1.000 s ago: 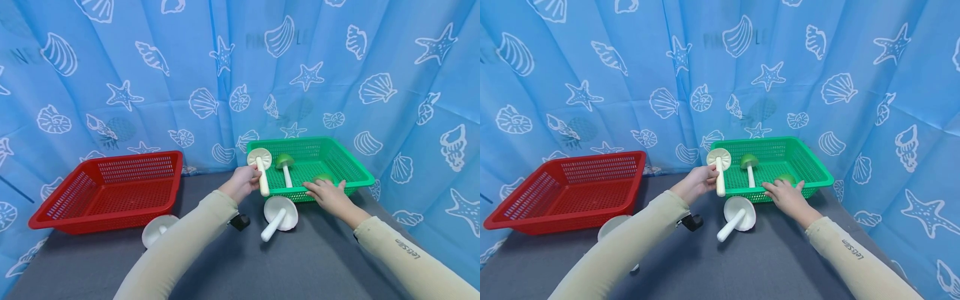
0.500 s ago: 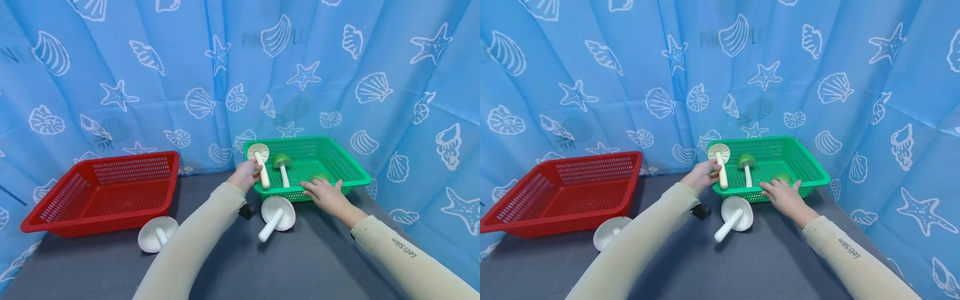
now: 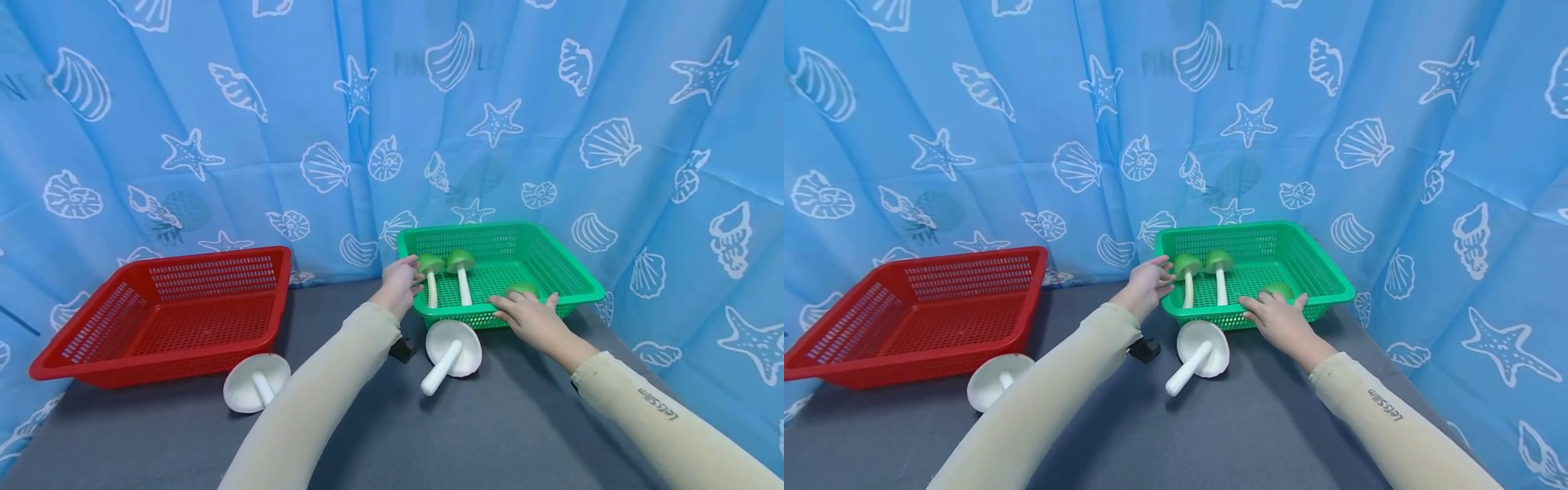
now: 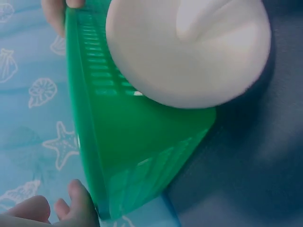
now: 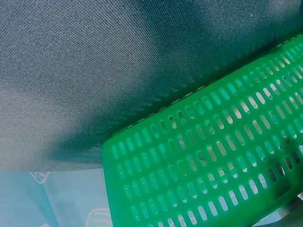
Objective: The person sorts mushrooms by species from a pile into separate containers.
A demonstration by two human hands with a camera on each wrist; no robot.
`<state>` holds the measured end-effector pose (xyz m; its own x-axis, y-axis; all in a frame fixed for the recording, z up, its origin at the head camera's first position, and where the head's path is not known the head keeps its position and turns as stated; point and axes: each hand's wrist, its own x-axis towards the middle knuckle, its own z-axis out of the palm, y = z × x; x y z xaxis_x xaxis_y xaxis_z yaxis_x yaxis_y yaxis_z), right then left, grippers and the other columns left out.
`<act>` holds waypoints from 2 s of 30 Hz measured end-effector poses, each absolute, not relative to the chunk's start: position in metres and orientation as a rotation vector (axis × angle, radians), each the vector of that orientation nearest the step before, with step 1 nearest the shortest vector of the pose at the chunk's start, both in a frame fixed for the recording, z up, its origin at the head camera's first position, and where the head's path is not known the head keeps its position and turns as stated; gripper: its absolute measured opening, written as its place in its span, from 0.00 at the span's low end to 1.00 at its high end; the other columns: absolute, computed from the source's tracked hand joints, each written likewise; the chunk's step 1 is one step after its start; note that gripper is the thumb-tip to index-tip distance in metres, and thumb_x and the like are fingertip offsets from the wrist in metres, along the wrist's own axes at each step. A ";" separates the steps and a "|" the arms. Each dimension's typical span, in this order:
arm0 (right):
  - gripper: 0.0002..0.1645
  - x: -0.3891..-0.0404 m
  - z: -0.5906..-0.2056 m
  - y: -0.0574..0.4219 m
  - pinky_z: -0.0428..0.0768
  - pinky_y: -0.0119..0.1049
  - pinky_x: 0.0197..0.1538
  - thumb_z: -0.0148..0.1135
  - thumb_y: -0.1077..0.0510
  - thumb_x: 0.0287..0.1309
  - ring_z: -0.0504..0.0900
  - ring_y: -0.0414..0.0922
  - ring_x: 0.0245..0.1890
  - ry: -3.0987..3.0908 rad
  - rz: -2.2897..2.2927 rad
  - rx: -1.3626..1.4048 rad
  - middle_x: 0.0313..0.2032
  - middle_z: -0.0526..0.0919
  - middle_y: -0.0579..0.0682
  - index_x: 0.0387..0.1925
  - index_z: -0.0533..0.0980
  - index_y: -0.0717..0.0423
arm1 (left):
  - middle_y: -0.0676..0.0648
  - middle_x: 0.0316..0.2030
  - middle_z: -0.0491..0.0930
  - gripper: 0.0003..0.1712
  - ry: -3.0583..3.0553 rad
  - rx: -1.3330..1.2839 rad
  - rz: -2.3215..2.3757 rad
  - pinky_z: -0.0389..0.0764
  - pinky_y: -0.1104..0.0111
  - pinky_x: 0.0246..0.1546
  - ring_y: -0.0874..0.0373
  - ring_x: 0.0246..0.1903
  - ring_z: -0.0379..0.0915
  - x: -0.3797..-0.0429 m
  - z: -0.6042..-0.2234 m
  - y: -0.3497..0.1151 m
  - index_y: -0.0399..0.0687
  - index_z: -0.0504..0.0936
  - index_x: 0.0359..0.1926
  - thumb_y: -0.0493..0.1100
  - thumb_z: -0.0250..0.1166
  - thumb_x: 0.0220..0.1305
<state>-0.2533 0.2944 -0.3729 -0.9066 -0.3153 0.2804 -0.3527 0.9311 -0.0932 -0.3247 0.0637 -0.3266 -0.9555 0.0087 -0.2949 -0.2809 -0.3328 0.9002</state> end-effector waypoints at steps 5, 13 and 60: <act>0.21 -0.251 -0.372 0.295 0.45 0.85 0.48 0.58 0.56 0.66 0.74 0.65 0.51 -2.834 0.220 0.497 0.49 0.79 0.63 0.58 0.76 0.55 | 0.40 0.64 0.70 0.31 1.658 -0.336 2.391 0.71 0.57 0.59 0.45 0.58 0.70 -0.310 -0.324 0.042 0.43 0.66 0.69 0.24 0.47 0.67; 0.21 -0.249 -0.371 0.292 0.42 0.85 0.49 0.57 0.56 0.67 0.72 0.67 0.53 -2.852 0.254 0.498 0.50 0.78 0.64 0.60 0.75 0.55 | 0.40 0.65 0.70 0.27 1.636 -0.308 2.390 0.69 0.55 0.61 0.45 0.60 0.70 -0.285 -0.315 -0.002 0.43 0.64 0.71 0.33 0.51 0.72; 0.27 -0.179 -0.363 0.222 0.82 0.44 0.26 0.46 0.55 0.75 0.81 0.44 0.34 -2.711 1.681 0.364 0.47 0.77 0.64 0.64 0.62 0.72 | 0.32 0.58 0.73 0.38 3.402 0.450 0.509 0.66 0.39 0.57 0.35 0.58 0.66 -0.216 -0.356 -0.256 0.34 0.71 0.63 0.46 0.74 0.54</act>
